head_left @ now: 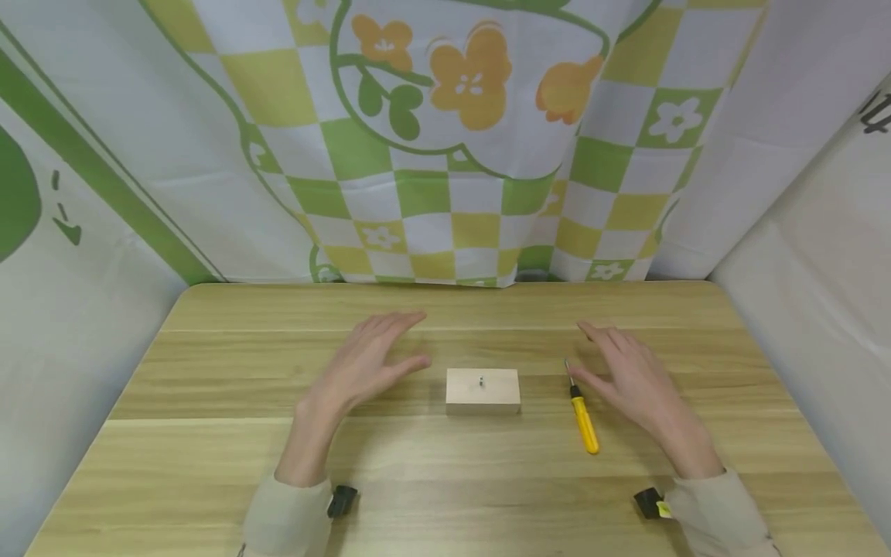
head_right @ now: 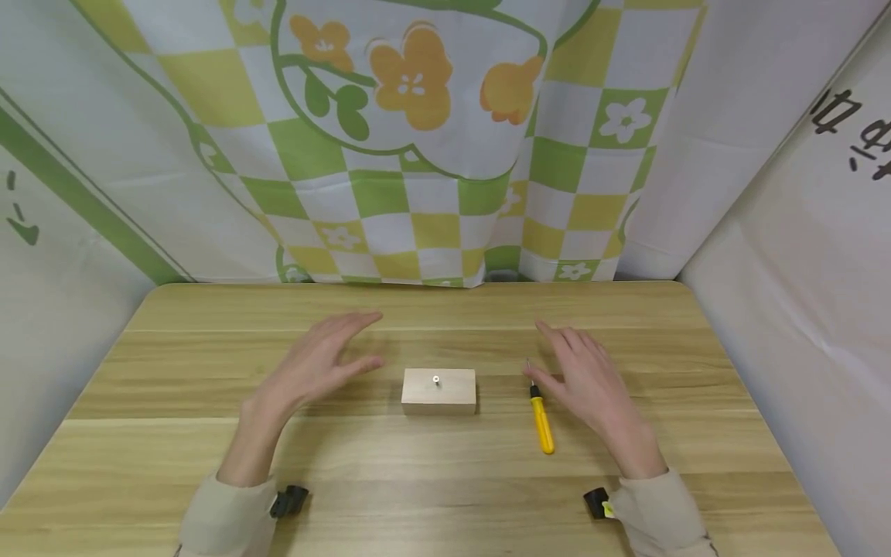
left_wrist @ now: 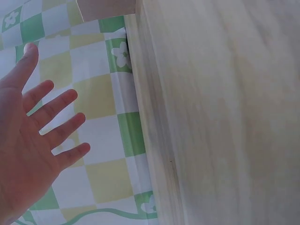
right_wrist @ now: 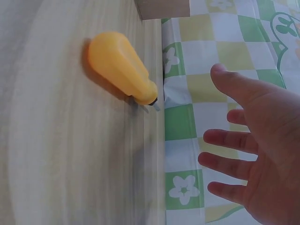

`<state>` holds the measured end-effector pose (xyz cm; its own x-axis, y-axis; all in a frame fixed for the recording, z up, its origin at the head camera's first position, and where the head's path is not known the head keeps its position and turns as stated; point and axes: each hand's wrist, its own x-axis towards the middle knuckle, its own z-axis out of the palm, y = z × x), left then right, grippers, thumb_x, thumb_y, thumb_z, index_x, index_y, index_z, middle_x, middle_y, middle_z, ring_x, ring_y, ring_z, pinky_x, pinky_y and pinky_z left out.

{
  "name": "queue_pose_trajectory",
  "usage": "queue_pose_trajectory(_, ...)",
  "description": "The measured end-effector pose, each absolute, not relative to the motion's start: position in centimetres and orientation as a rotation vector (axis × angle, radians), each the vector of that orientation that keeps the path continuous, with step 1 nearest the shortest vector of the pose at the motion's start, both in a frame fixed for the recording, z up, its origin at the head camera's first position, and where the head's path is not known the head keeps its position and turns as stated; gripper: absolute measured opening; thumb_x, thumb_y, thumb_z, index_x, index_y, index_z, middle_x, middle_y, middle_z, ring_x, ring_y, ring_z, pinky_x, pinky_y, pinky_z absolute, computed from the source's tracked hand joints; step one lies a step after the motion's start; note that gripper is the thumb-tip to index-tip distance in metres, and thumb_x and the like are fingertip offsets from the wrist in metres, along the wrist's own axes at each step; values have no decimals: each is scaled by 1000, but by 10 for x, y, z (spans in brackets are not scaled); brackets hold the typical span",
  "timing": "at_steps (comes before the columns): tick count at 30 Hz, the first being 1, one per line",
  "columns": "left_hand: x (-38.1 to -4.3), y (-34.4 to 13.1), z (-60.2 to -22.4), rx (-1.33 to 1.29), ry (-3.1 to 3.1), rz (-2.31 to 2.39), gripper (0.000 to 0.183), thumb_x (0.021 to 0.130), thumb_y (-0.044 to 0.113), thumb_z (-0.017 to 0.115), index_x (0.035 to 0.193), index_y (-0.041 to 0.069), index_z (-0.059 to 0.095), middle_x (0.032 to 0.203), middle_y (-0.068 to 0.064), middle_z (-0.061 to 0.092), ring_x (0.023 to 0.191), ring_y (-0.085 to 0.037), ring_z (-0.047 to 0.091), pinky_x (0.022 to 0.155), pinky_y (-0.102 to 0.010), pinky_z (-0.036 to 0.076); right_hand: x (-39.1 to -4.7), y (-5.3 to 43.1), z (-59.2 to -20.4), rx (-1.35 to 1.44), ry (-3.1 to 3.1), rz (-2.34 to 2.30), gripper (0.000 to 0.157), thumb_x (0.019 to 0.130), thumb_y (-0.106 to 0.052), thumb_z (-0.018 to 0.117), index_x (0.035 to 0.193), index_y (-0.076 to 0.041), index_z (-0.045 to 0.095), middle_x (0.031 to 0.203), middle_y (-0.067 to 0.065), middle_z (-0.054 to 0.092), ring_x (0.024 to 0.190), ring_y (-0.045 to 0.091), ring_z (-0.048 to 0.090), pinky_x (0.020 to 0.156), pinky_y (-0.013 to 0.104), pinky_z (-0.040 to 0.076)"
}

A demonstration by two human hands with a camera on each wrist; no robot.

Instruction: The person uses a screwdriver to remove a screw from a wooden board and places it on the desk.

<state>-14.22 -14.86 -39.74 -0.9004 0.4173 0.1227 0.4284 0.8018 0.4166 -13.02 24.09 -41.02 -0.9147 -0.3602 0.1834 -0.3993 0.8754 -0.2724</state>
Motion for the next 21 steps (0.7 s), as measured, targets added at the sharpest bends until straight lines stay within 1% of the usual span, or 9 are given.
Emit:
queue_pose_trajectory(5,-139,-148,-398,-723,-2962,-700,76,85,71,39,144,24,36,146,-4,40,134,-27,35,111,-50,21,-127,243,-412,612,-2909,458,71,87,-48,61,142,-9,39,132,15,52,119,35,48,99,55,34)
queue_pose_trajectory(8,-139,-148,-399,-741,-2959,-699,76,85,70,40,144,22,38,144,-5,42,134,-27,36,111,-50,22,-124,243,-413,620,-2909,456,67,87,-46,61,140,-10,42,132,14,52,118,35,49,99,54,35)
queue_pose_trajectory(16,-137,-145,-401,-785,-2950,-726,70,86,63,49,142,22,41,142,-3,46,130,-25,42,109,-47,28,-117,246,-415,614,-2928,471,64,87,-47,62,138,-11,45,130,12,55,116,34,52,98,55,36)
queue_pose_trajectory(21,-136,-143,-402,-798,-2960,-730,72,85,66,45,142,22,41,142,-4,46,130,-26,42,108,-47,29,-115,247,-415,603,-2946,472,63,87,-48,60,138,-13,46,130,10,56,117,33,51,98,56,36)
